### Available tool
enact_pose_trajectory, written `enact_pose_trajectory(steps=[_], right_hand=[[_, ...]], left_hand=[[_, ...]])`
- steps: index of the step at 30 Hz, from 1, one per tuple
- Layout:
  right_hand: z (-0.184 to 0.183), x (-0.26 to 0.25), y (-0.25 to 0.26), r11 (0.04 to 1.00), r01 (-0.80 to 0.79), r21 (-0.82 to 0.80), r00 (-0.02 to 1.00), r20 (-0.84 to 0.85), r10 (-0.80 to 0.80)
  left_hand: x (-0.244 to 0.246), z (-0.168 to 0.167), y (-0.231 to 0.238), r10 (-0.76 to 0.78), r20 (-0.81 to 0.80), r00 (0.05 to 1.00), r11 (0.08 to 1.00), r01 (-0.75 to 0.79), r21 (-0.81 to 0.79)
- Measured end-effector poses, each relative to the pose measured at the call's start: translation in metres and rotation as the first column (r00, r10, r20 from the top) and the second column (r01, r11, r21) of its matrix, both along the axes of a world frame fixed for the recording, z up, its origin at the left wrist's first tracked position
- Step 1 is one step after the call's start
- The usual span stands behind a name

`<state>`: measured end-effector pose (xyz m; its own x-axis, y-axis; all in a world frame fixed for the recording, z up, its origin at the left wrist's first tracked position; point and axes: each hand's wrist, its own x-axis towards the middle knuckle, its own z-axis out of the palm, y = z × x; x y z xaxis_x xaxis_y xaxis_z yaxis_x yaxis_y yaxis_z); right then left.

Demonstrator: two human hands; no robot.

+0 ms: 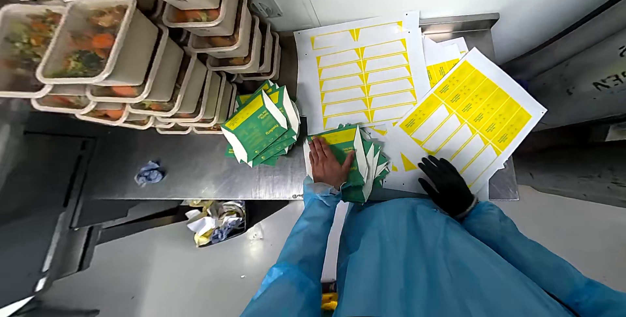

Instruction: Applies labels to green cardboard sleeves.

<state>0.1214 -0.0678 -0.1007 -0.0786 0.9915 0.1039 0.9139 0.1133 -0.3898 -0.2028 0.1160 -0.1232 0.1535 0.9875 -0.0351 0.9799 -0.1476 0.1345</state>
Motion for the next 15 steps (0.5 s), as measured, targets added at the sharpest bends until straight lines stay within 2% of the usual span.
enact_pose_trajectory(steps=[2,4,6,9,13,15], right_hand=[[0.000,0.018,-0.014,0.996,0.080,0.029,0.996,-0.029,-0.079],[0.001,0.033,-0.024,0.990,0.136,0.032,0.990,-0.033,-0.134],[0.001,0.047,-0.033,0.984,0.170,0.050,0.985,-0.038,-0.169],[-0.006,0.063,-0.044,0.978,0.188,0.089,0.982,-0.047,-0.185],[-0.017,0.066,-0.045,0.983,0.154,0.101,0.987,-0.059,-0.149],[-0.015,0.063,-0.041,0.989,0.125,0.079,0.991,-0.049,-0.121]], left_hand=[[-0.002,0.012,-0.004,-0.011,0.017,1.000,0.999,0.010,0.036],[-0.010,0.024,-0.018,-0.100,0.062,0.993,0.994,0.097,0.045],[-0.019,0.040,-0.039,-0.212,0.045,0.976,0.970,0.216,-0.114],[-0.024,0.050,-0.065,-0.364,-0.021,0.931,0.880,0.336,-0.335],[-0.025,0.059,-0.065,-0.475,-0.060,0.878,0.804,0.405,-0.435],[-0.026,0.068,-0.061,-0.522,-0.057,0.851,0.737,0.417,-0.532]])
